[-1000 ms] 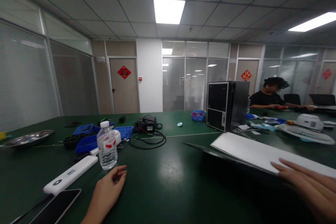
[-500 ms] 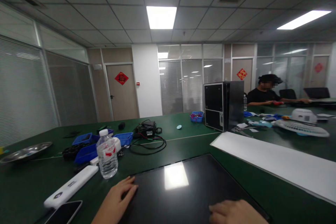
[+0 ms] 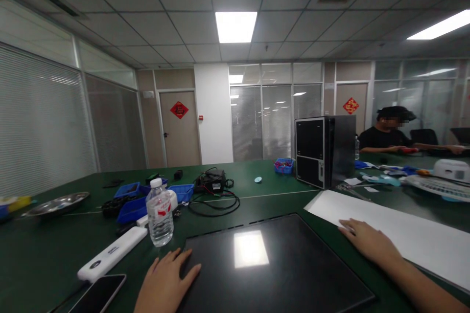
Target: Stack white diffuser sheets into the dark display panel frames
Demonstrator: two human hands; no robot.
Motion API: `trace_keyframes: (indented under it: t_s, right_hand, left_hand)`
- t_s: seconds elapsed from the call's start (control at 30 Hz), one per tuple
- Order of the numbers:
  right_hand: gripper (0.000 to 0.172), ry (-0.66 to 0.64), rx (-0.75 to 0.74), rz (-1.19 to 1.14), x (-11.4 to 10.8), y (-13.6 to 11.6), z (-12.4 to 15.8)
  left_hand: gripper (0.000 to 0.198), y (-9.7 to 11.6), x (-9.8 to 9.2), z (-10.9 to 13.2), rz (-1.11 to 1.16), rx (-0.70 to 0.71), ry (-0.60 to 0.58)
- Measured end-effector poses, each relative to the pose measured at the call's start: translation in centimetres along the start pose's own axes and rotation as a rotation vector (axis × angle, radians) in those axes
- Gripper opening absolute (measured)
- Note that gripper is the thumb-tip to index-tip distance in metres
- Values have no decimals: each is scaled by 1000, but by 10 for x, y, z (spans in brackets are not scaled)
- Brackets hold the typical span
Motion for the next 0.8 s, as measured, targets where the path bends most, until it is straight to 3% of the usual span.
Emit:
trace_keyframes:
  t_s: [0.13,0.27,0.43,0.53,0.67,0.73,0.8]
  right_hand:
    - [60,-17,-6,-47,-11,-3,4]
    - [50,-46,0,6,-24,-10,9]
    - [42,32,-68,147,-52,-48,25]
    - [34,59,-224,91,-71,-93,45]
    - [31,-86,-627,-146,-85,-159,84]
    - [31,-118,-743,-216,-87,-177,98]
    - [33,-72,-750,-203,-87,-184,100]
  left_hand:
    - [49,-8,12,-5,27,37,5]
    - [48,-16,21,-12,46,63,3]
    - [53,-19,22,-17,67,68,-40]
    - [54,-17,19,-15,84,76,-66]
    - [60,-9,14,-6,155,125,-145]
    - [63,-3,12,-3,166,148,-161]
    - [66,0,10,-1,149,137,-138]
Point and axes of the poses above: each hand's wrist, its own z-axis away from the middle knuckle, its own x-axis out of the palm, y = z × x, the point moved 5 cm from there along -z, towards the middle knuckle, and after that the axes turned 1 degree about y, right-handed, at the moved point
